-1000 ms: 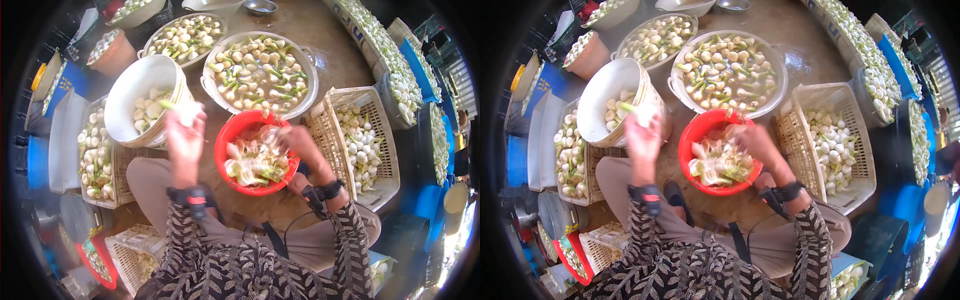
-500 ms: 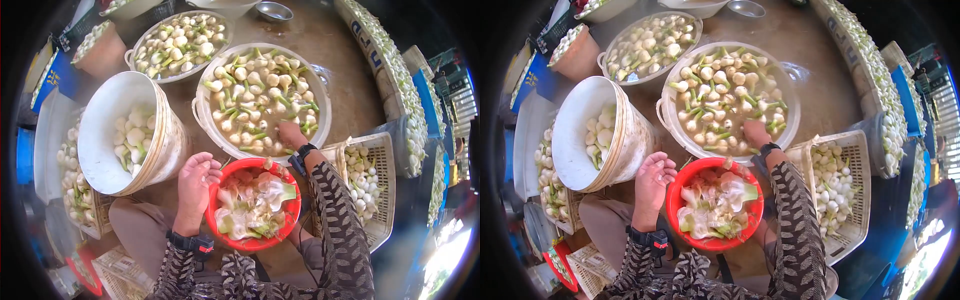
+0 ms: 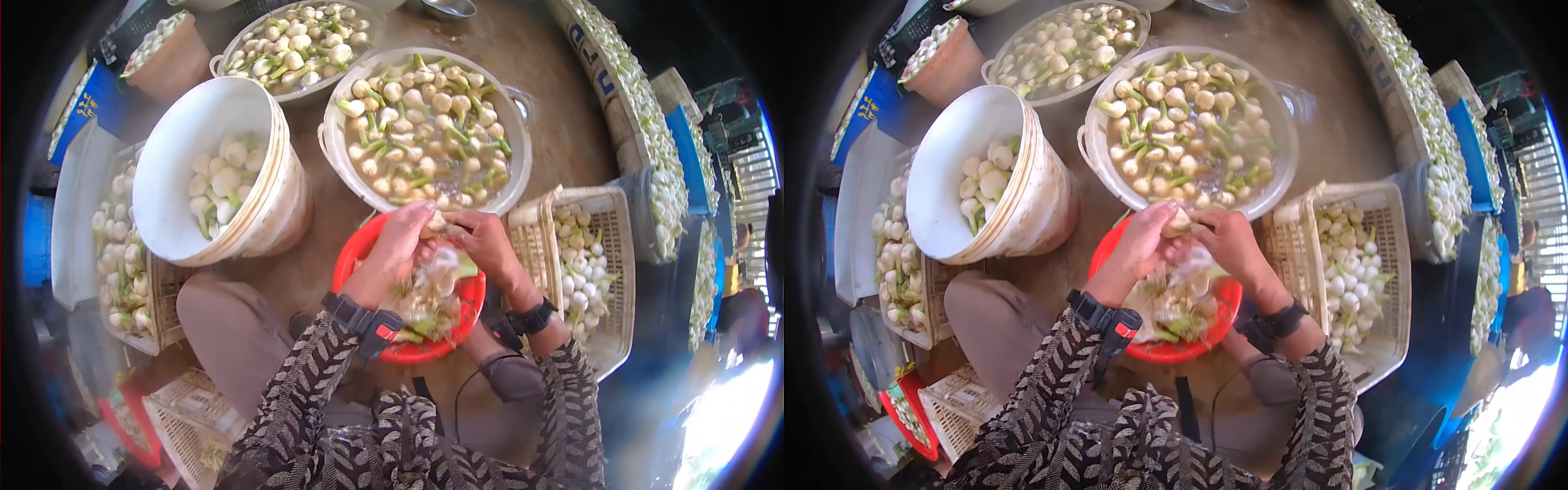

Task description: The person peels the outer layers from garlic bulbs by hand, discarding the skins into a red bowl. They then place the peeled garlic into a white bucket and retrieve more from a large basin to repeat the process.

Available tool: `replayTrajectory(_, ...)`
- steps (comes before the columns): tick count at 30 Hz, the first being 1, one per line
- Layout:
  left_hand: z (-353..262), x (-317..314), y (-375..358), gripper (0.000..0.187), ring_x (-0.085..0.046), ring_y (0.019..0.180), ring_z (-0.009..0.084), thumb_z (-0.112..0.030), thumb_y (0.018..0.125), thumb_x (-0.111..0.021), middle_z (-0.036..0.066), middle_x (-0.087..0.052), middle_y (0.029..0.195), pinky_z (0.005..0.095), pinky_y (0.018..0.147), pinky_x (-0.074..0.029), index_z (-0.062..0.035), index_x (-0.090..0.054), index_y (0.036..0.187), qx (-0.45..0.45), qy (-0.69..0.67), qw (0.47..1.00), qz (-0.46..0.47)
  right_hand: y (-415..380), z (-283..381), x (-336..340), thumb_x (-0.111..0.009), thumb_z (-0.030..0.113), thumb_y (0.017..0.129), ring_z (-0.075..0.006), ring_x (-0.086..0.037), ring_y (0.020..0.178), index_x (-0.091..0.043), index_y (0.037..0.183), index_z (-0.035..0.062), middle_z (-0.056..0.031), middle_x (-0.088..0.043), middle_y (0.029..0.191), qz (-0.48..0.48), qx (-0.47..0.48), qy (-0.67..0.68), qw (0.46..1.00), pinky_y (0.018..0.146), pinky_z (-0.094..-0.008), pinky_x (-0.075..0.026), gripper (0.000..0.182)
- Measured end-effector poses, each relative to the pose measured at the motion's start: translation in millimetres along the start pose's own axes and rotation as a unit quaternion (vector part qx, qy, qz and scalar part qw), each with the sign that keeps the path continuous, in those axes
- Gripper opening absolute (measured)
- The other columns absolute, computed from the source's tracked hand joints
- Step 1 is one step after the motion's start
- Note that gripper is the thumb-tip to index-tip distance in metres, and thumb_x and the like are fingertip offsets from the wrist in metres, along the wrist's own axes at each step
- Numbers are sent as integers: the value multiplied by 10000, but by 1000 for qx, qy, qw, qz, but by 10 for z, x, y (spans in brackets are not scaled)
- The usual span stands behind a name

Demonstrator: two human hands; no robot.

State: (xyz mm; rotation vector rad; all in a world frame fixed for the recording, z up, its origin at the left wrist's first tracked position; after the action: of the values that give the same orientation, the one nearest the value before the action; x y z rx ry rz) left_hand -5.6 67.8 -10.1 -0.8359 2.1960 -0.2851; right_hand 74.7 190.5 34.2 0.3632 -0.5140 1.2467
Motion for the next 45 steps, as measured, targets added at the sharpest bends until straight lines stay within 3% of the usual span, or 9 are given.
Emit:
replayTrajectory(3, 41, -89, -376, 236, -468, 470, 63, -282, 933, -493, -8, -514, 710, 192, 372, -362, -61, -541, 999, -11, 61, 998, -2, -346, 357, -71, -576, 68, 739, -284, -621, 720, -625, 780, 19, -167, -606, 738, 13, 145, -274, 951, 670, -370, -495, 80)
replayTrajectory(13, 239, -111, -1077, 207, -478, 465, 79, -227, 876, -586, 36, -547, 780, 203, 366, -352, -47, -504, 938, -96, 113, 986, -76, -908, 813, -266, -560, 52, 710, -278, -607, 665, -608, 689, 17, -134, -602, 721, -70, 220, -294, 927, 613, -395, -486, 63)
replayTrajectory(16, 219, -93, -1203, 228, -546, 582, 75, -170, 877, -587, 45, -572, 807, 188, 454, -426, -37, -486, 1032, -112, 68, 991, 10, -879, 636, -100, -578, 124, 753, -255, -622, 591, -630, 814, -18, -138, -634, 671, -47, -23, -58, 997, 579, -355, -491, 164)
replayTrajectory(23, 158, -187, -1372, 415, -611, 822, 135, -128, 843, -603, 54, -617, 936, 255, 712, -508, -27, -480, 1226, -126, -73, 987, 68, -1122, 616, -263, -534, 76, 849, -83, -542, 714, -660, 950, -22, -4, -615, 770, 12, -49, 129, 990, 669, -258, -450, 189)
replayTrajectory(25, 198, -76, -1286, 371, -621, 875, 153, -74, 820, -590, 82, -625, 1004, 283, 757, -518, -15, -537, 1183, -197, 328, 924, -2, -1155, 471, -325, -541, 85, 866, -86, -574, 750, -654, 955, -30, -16, -641, 836, 16, -84, 118, 989, 673, -249, -462, 184)
replayTrajectory(32, 121, -209, -1364, 409, -592, 918, 125, -241, 856, -607, 60, -606, 1029, 278, 794, -498, 33, -536, 1151, -131, 124, 982, 61, -1168, 457, -531, -536, 75, 886, -82, -597, 794, -622, 1031, -3, -27, -635, 940, -40, -96, 584, 805, 725, -237, -485, 186)
replayTrajectory(35, 116, -102, -1342, 381, -604, 948, 138, -161, 829, -598, 80, -608, 1065, 305, 817, -512, 34, -534, 1150, -58, 267, 961, 35, -1173, 493, -490, -508, 60, 894, -94, -602, 800, -614, 1033, -7, -31, -631, 956, -72, -45, 444, 892, 721, -238, -488, 188)
replayTrajectory(40, 124, -53, -1315, 512, -606, 969, 221, -221, 783, -672, 150, -600, 1076, 333, 836, -512, 28, -499, 1195, -54, -94, 982, 157, -1087, 249, -346, -423, 24, 888, -153, -632, 779, -582, 1052, -58, -115, -652, 931, -183, -67, 487, 851, 676, -257, -515, 243)
replayTrajectory(45, 291, 142, -1278, 501, -557, 1064, 269, -225, 817, -655, 140, -586, 1124, 394, 921, -466, 21, -477, 1216, -44, -254, 966, 26, -1121, 200, -385, -568, 140, 834, -149, -627, 802, -562, 1125, -20, -102, -669, 911, -42, -128, -85, 987, 690, -297, -492, 332)
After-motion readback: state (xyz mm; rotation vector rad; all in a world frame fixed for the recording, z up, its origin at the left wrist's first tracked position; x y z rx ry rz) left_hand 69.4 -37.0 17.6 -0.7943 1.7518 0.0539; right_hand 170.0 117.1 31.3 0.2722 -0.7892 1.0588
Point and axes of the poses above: each hand's wrist, its own y-axis towards the middle knuckle, its own x-axis out of the back of the hand, z = x × y, the point moved 3 cm from there along y, towards the middle knuckle
